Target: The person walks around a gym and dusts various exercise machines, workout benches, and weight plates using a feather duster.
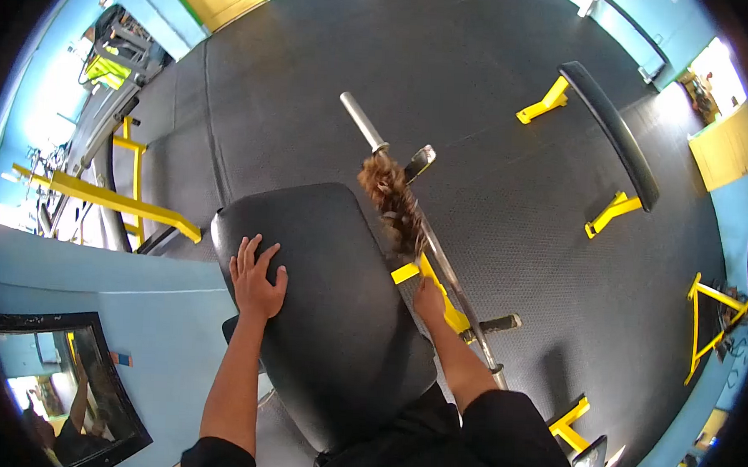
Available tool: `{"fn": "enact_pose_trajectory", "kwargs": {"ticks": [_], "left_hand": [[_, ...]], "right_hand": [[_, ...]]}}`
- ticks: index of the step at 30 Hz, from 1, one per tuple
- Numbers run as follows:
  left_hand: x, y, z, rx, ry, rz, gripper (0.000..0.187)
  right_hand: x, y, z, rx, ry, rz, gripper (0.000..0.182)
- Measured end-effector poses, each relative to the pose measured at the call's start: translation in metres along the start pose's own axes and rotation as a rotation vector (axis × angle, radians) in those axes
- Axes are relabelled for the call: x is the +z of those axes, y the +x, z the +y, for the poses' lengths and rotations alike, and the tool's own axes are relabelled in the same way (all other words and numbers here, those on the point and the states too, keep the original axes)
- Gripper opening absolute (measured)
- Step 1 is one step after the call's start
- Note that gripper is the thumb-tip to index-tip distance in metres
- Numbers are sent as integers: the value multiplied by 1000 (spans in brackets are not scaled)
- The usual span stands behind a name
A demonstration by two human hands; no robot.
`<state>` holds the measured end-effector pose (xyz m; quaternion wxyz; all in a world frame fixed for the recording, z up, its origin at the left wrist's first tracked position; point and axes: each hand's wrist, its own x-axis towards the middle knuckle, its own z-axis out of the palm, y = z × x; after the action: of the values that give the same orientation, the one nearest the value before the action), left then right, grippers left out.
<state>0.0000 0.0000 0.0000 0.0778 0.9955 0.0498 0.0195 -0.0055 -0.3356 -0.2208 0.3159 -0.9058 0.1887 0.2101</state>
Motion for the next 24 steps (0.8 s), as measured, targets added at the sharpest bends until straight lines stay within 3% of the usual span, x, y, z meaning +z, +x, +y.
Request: {"fn": "enact_pose_trajectory", "kwargs": {"ticks": [2, 3, 5, 7, 11, 13, 15, 17, 20, 21, 22, 23, 24], "left_hand": [[-15, -31, 13, 39, -5, 21, 44], [8, 38, -2, 28, -1, 101, 44], [1, 28, -2, 36, -13, 81, 43], [2, 24, 1, 2, -12, 79, 42], [0, 28, -2, -22, -33, 36, 43], [0, 29, -1, -2, -72, 30, 43], [0, 31, -2, -32, -62, 20, 43], [1, 30, -5, -6, -79, 26, 43], [4, 31, -7, -16, -112, 38, 42], [6, 30, -8, 4, -141, 51, 42], [7, 30, -8, -47, -122, 67, 42], [8, 30, -9, -23, -153, 58, 42], [9, 30, -10, 2, -185, 53, 42]], "right_hand": [[-7, -3, -3, 31, 34, -20, 32], [-7, 100, -71, -11, 113, 49, 32], [-17, 135, -101, -3, 31, -34, 37], [-9, 194, -115, -218, 96, 96, 32], [-48, 269, -233, -298, 1, 97, 42], [-67, 285, -280, -267, 29, 94, 40], [-57, 325, -292, -415, -55, 234, 30], [-66, 302, -303, -329, -58, 58, 28], [-8, 313, -248, -370, -88, 119, 32], [6, 302, -221, -329, 11, 53, 36], [6, 257, -210, -202, 345, -11, 39], [-8, 214, -202, -80, 501, -236, 44], [-14, 169, -190, -19, 543, -254, 45]]}}
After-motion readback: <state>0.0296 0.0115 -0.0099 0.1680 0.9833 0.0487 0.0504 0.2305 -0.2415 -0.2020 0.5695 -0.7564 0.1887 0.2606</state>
